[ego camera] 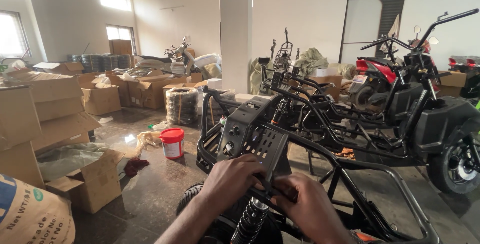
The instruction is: Secure the wire harness to the motorcycle frame using cable ties.
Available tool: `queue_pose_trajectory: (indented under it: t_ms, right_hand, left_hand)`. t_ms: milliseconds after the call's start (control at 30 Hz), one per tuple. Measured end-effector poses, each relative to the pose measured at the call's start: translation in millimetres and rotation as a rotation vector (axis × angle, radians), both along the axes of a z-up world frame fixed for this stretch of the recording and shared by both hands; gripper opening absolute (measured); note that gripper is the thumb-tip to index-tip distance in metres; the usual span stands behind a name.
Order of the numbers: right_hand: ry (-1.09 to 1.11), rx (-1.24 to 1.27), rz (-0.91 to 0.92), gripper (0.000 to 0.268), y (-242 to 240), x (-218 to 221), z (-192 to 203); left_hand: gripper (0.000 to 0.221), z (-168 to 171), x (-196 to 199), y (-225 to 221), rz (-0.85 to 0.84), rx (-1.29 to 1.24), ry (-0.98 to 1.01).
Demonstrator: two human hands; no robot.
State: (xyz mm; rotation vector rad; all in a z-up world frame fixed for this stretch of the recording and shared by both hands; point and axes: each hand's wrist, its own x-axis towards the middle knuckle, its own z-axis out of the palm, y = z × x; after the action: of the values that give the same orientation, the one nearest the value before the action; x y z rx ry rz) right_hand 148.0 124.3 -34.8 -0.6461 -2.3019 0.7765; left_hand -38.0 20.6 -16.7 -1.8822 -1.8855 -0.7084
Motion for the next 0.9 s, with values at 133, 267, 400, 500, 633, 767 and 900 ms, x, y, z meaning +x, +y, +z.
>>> queue_pose_trajectory:
  t_ms: [133,267,400,500,633,767,900]
  right_hand:
    - [0.164,0.123,0.031,0.018,5.4,-8.4,-14.5]
    - [0.177,-0.008,-0.031,0.017,-6.5,-6.7,-9.6]
    - [0.171,0.032,-0.131,0.018,5.1,-14.0,-28.3]
    - [0.228,0.102,-0.074,0.012,-4.1,-10.8,-21.0]
    - [0.232,0.029,-0.054,0.024,4.1,-9.1,-27.2]
    - [0.292,-0.19,0.178,0.043,22.9,-2.8,-29.6]
    - [0.296,-0.25,0.161,0.038,22.8,-6.1,-34.6]
  left_hand:
    - [0.033,-3.4,4.8,-5.2,-0.004,0.05,-0.071]
    - [0.039,6.4,17.1,-15.4,0.073,-0.054,-0.184]
    - [0.064,12.9,25.3,-24.6,-0.025,-0.007,-0.092]
    - [0.021,12.3,40.6,-17.6,-0.104,0.108,-0.205]
    - [0.017,7.8,45.3,-8.8,-0.121,0.32,-0.323]
    - [0.009,12.8,58.1,-12.7,-0.069,0.274,-0.414]
    - [0.01,10.6,56.8,-12.8,-0.021,0.172,-0.35]
